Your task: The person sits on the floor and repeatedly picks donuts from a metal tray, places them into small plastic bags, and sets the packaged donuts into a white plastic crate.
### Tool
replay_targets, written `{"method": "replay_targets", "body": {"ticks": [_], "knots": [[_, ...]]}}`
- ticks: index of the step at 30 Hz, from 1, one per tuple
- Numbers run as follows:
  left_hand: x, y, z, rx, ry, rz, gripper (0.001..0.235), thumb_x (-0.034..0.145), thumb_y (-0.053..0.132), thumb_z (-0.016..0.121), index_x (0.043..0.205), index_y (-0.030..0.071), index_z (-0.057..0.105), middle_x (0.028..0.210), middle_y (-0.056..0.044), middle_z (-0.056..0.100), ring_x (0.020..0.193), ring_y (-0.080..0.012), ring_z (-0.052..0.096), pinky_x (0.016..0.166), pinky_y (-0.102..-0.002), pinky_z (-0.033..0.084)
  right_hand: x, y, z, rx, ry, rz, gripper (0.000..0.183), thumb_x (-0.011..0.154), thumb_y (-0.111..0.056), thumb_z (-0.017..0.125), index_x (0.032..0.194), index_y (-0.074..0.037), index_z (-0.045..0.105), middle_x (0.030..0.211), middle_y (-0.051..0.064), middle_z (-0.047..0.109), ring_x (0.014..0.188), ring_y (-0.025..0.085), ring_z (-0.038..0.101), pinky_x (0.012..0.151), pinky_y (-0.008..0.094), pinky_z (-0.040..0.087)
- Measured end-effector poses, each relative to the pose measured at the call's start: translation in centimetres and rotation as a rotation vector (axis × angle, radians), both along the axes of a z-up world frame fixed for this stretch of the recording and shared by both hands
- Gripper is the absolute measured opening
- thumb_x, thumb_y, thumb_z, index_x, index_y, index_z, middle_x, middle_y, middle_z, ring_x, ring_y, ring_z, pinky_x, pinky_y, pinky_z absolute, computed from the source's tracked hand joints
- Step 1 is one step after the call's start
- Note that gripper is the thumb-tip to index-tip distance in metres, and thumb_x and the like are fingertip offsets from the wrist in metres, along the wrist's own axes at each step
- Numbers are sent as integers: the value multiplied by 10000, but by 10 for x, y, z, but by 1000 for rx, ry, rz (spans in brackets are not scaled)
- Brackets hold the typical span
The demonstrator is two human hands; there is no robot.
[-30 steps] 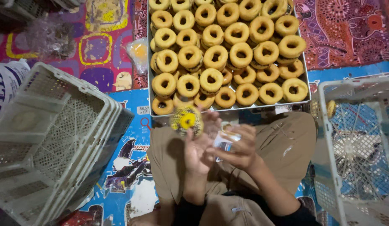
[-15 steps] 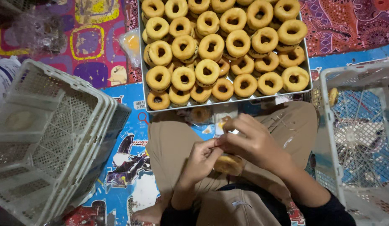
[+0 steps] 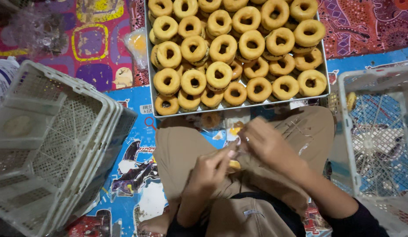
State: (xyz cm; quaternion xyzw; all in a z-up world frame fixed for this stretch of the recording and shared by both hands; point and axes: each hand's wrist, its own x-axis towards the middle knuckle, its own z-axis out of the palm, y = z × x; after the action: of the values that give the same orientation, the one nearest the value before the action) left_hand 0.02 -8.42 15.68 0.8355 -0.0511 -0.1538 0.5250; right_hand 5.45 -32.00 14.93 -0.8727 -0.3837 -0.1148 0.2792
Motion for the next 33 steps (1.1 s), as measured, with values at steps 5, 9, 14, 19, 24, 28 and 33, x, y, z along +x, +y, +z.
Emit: {"method": "replay_targets", "body": {"ticks": [5, 9, 14, 19, 24, 28, 33], "knots": [[5, 25, -3, -526, -54, 244, 402, 1090, 140, 494, 1435, -54, 567, 1552, -209, 538, 1443, -310, 507, 1181, -373, 388, 30, -49, -37, -765, 686, -666, 316, 973, -29, 541, 1281, 38, 556, 1246, 240, 657, 1147, 371, 664, 948, 472, 550], [4, -5, -11, -754, -103, 630, 531, 1091, 178, 381, 1574, -36, 324, 1718, -166, 262, 1576, -290, 292, 1252, -392, 270, -5, -12, -16, -563, 14, -433, 886, 641, 117, 527, 1500, 143, 313, 1528, 363, 421, 1408, 458, 468, 1115, 451, 443], [-12, -46, -8, -804, -439, 526, 640, 1104, 231, 419, 1641, -20, 176, 1729, -159, 195, 1587, -246, 255, 1297, -382, 217, -20, 83, -13, 196, 234, -266, 788, 809, -66, 717, 1529, -37, 396, 1460, 211, 544, 1322, 372, 584, 1090, 436, 483], [-8, -1, -9, -476, 57, 651, 499, 1053, 265, 445, 1496, 37, 439, 1399, -136, 599, 1243, -186, 588, 1040, -329, 473, -18, 92, -37, 810, 947, -146, 760, 798, -182, 814, 1451, -66, 443, 1306, 124, 629, 1035, 206, 697, 867, 310, 571], [10, 19, -19, -155, 35, 619, 371, 1089, 327, 521, 1039, 15, 716, 812, -104, 740, 768, -143, 668, 686, -348, 540, -31, 110, -64, 775, 1040, -202, 303, 1027, -191, 577, 1288, -43, 622, 1126, 33, 751, 1040, 109, 681, 926, 271, 538], [18, 28, -31, 187, 292, 691, 349, 1011, 377, 589, 967, 73, 756, 693, -61, 736, 641, -166, 715, 651, -352, 530, -18, 117, -103, 750, 719, -399, 136, 1005, -127, 680, 994, 3, 717, 894, 44, 737, 851, 109, 658, 791, 259, 533], [23, 46, -58, 162, -297, 826, 210, 945, 270, 727, 941, 62, 756, 897, -89, 751, 829, -207, 722, 758, -337, 546, -10, 144, -155, 1056, 868, -467, 125, 955, -133, 720, 945, -11, 739, 841, 26, 700, 762, 48, 608, 673, 214, 484]]}}
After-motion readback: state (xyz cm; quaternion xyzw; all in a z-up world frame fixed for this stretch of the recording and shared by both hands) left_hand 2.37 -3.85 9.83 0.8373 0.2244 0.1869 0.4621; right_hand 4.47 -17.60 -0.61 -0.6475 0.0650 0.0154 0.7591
